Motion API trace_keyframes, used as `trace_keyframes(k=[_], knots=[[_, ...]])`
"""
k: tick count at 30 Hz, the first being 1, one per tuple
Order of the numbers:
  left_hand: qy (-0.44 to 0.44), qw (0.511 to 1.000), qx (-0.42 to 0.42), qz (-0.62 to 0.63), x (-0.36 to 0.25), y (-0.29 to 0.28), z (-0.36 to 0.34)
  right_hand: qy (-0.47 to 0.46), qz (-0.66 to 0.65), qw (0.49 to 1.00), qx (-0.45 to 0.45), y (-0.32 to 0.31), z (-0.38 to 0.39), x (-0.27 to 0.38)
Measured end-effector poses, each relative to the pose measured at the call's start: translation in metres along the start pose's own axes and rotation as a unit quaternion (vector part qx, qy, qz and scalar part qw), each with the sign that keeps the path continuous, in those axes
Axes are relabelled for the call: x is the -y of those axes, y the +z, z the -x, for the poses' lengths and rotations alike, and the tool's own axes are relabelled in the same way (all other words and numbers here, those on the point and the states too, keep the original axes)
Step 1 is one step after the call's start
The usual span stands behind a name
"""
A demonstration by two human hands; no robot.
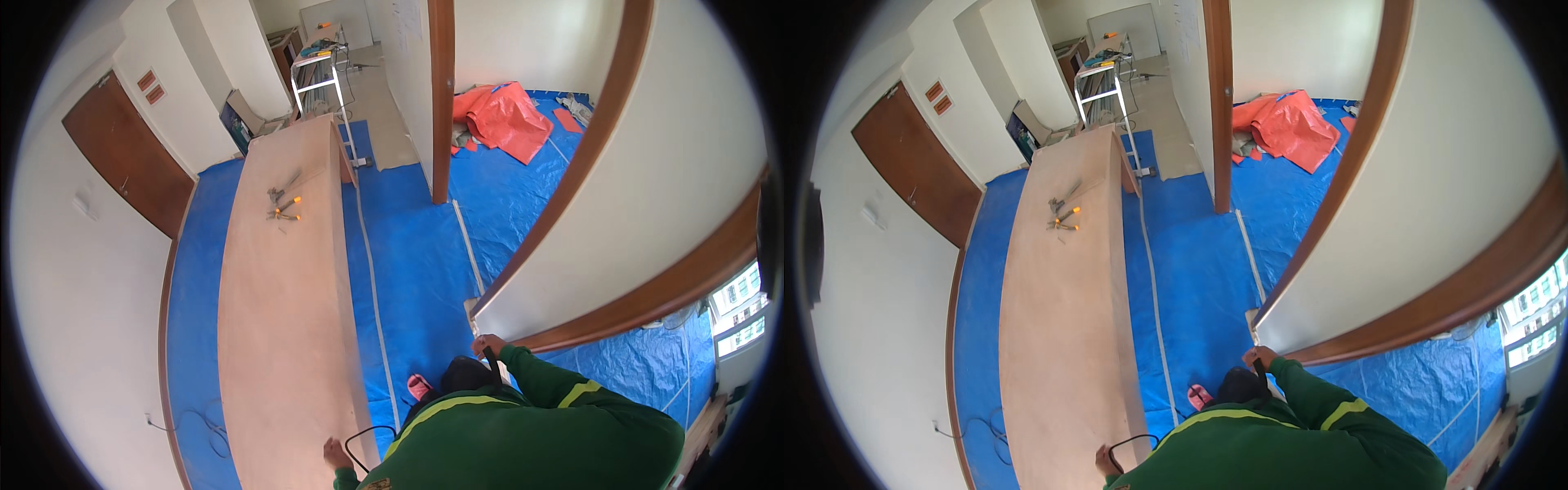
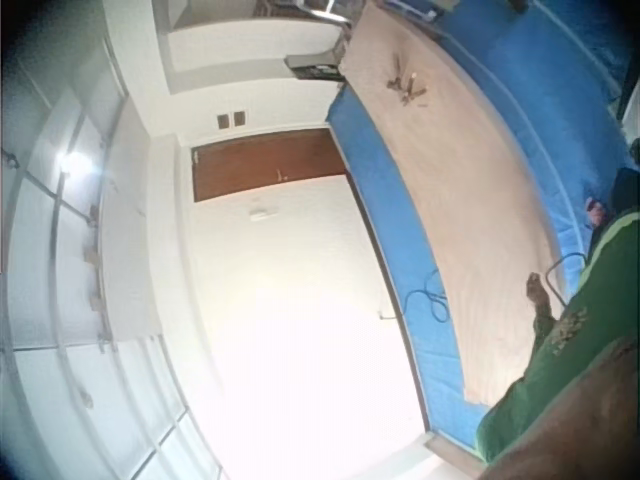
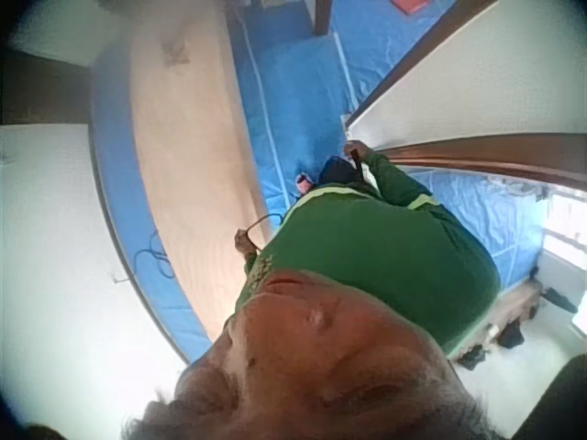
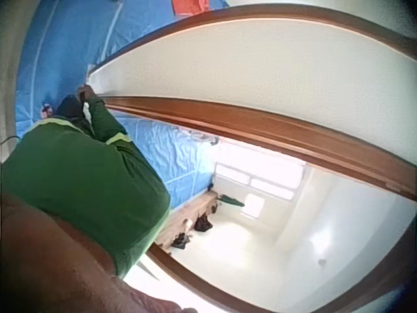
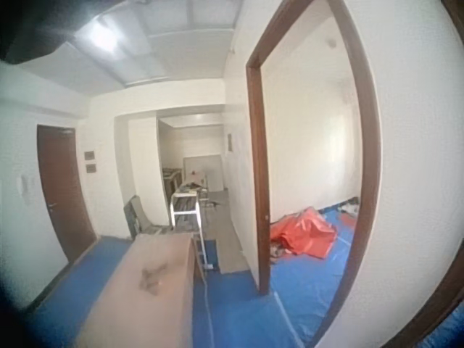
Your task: The person uses a hand saw to cut a large white board, then carries the cut piece to another room. They pick up a wooden plank and use a cordless drill to drive screws into it.
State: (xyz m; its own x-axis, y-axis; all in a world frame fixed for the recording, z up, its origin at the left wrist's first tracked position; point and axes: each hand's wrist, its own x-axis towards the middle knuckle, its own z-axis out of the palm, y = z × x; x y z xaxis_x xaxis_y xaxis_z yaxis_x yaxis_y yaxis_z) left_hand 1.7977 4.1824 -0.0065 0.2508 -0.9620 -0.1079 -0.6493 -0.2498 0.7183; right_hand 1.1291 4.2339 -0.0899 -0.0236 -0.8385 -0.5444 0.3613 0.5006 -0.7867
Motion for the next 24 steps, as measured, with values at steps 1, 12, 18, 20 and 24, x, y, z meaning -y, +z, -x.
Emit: trace_keyframes(k=[1, 12, 18, 20, 24], knots=[[-0.074, 0.975, 0.076, 0.197, -0.047, 0.015, -0.028, -0.025, 0.073, 0.997, 0.008, 0.000, -0.016, 0.015], [0.164, 0.959, 0.221, 0.070, -0.240, 0.206, -0.241, 0.009, 0.753, 0.657, 0.033, -0.098, -0.199, 0.089], [0.197, 0.915, 0.337, -0.099, -0.237, 0.232, -0.318, -0.035, 0.609, 0.787, -0.087, -0.103, -0.330, 0.249], [0.177, 0.899, 0.388, -0.095, -0.257, 0.282, -0.316, -0.060, 0.463, 0.878, -0.110, -0.128, -0.347, 0.297], [-0.014, 0.875, 0.430, 0.222, -0.296, 0.339, -0.341, -0.019, 0.239, 0.955, -0.173, -0.143, -0.369, 0.358]])
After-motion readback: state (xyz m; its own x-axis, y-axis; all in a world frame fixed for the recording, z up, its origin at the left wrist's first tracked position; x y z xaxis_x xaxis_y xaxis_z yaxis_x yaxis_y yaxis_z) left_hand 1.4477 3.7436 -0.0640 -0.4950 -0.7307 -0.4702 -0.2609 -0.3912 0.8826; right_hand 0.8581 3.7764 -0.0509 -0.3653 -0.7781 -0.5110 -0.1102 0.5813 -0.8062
